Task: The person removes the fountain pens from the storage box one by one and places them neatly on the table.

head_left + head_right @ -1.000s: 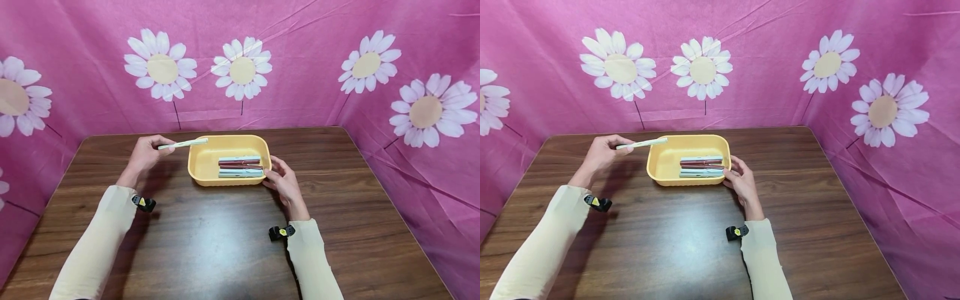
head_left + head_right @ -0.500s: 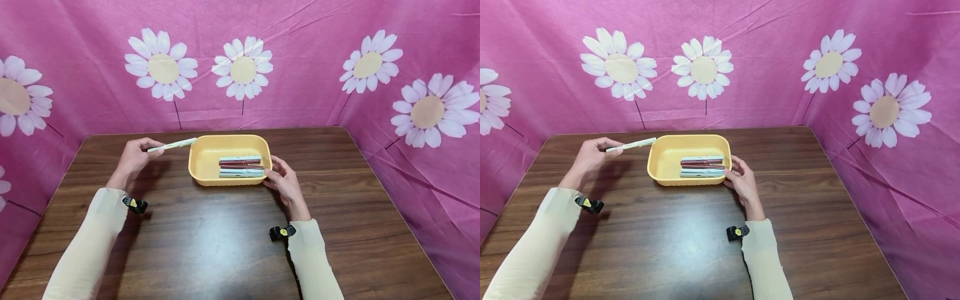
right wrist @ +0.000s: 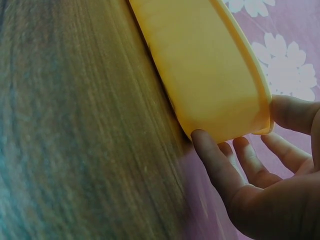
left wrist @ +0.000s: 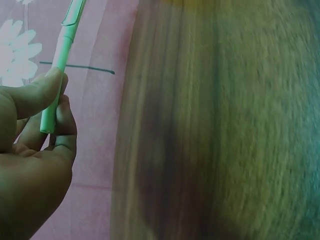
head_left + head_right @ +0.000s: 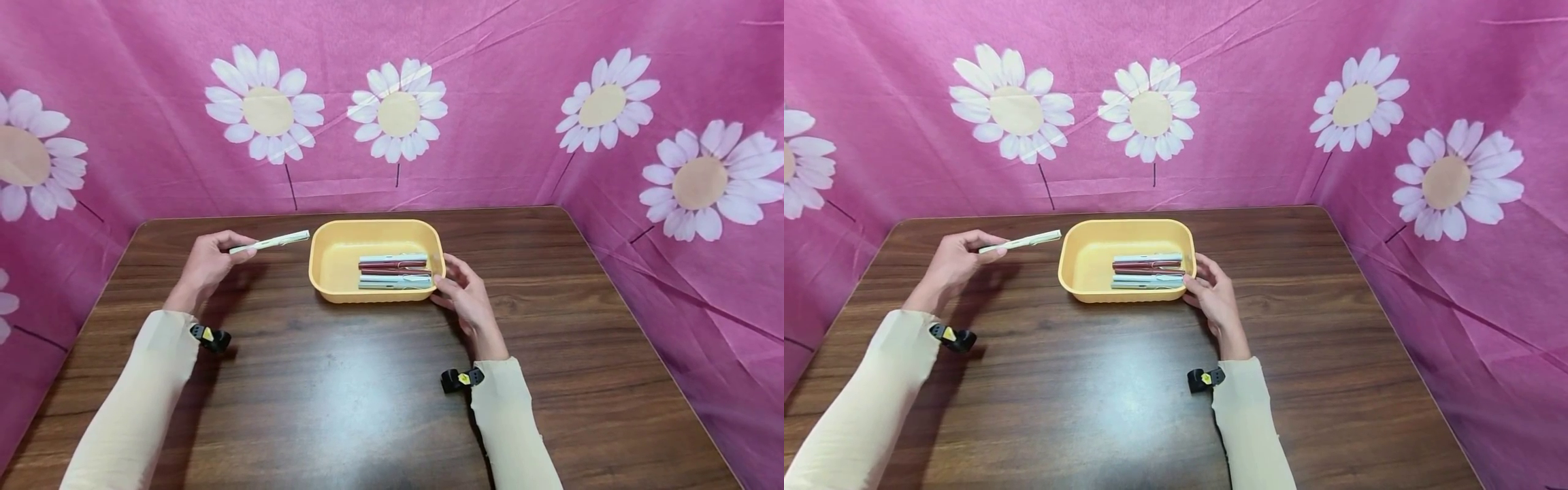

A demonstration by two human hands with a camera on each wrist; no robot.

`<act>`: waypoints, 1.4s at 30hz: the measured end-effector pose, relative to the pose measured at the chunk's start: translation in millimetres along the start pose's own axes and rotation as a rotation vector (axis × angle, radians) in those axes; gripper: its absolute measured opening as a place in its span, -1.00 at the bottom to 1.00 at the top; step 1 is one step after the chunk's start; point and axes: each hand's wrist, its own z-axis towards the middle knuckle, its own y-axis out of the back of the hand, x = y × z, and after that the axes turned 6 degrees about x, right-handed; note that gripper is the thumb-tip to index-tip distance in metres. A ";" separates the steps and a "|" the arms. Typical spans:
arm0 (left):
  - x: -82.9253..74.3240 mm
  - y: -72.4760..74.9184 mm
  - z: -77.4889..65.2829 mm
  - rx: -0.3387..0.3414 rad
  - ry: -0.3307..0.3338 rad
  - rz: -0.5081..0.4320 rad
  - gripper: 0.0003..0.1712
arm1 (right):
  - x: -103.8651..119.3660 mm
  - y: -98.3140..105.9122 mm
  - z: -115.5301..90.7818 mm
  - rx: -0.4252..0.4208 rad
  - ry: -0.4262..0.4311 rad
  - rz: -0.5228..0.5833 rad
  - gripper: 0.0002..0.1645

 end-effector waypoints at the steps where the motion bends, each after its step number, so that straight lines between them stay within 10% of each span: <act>1: 1.4 1.2 -0.3 0.003 0.004 -0.006 -0.72 | -0.1 0.2 0.0 0.001 0.001 0.000 -0.33; 19: 36.9 21.2 -3.1 0.071 0.103 -0.027 -0.78 | 0.9 0.6 0.3 0.023 0.002 -0.012 -0.32; 42: 47.3 18.6 8.2 0.063 -0.018 0.306 -0.74 | 0.9 0.3 0.0 0.007 -0.001 -0.007 -0.33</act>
